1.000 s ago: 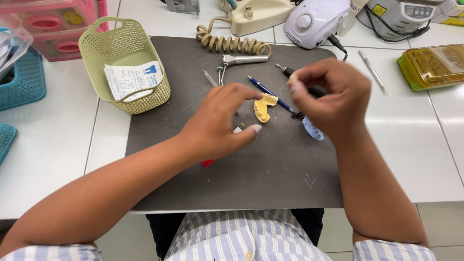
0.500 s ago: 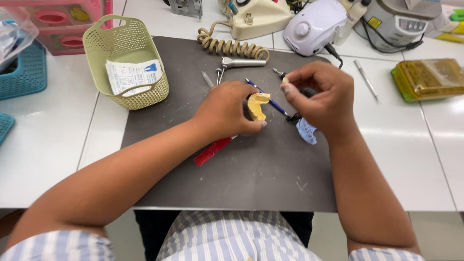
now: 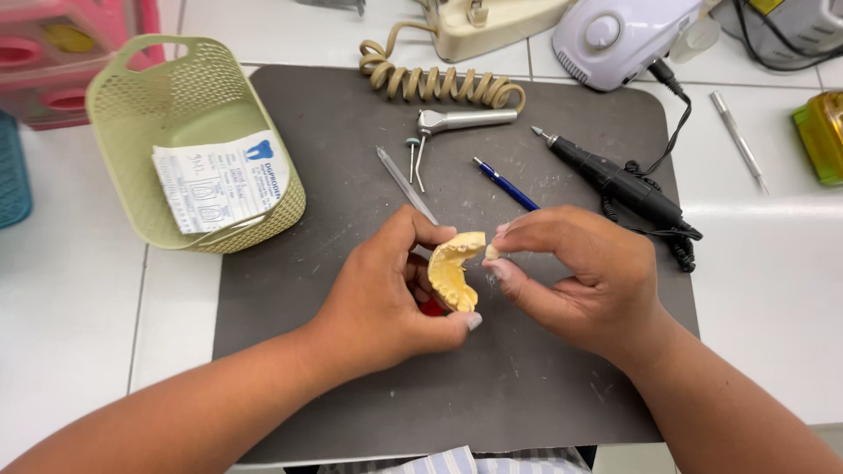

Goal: The person uses a rotary handpiece to grind and shape a small tooth-shaped object, then repeatedly fits it into a yellow dental cast to check alignment. The person also handles a blue dental cast and various tools on the workbench.

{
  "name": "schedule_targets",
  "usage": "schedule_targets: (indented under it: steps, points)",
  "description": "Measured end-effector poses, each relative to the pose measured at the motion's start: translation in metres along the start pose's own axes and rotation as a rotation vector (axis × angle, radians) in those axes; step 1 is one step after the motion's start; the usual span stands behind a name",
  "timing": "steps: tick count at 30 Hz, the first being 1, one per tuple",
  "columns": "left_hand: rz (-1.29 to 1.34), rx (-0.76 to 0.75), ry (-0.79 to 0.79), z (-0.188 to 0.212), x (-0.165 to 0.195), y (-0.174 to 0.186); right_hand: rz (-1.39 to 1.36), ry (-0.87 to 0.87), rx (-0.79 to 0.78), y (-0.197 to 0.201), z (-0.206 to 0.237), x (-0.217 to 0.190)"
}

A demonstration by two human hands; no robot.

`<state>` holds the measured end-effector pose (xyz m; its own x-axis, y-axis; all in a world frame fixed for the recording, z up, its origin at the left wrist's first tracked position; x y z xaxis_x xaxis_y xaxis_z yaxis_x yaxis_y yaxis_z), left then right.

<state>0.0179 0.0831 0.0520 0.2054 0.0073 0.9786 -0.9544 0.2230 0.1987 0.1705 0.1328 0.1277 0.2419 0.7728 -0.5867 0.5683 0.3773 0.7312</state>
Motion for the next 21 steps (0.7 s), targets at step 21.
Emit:
schedule_targets:
  steps: [21]
  points:
    - [-0.192, 0.007, -0.208, 0.018, 0.017, -0.010, 0.143, 0.019, -0.046, -0.006, 0.004, -0.017]
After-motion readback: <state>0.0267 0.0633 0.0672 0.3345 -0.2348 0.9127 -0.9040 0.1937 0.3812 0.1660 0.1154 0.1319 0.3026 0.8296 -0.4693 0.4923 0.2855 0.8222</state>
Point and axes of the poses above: each hand's wrist, its own z-axis away from the middle knuckle, its own y-axis out of the back of the hand, x = y × z, the point moved 8 cm from there along -z, towards the middle knuckle, and after that the axes turned 12 degrees about -x, right-handed, at the moved point
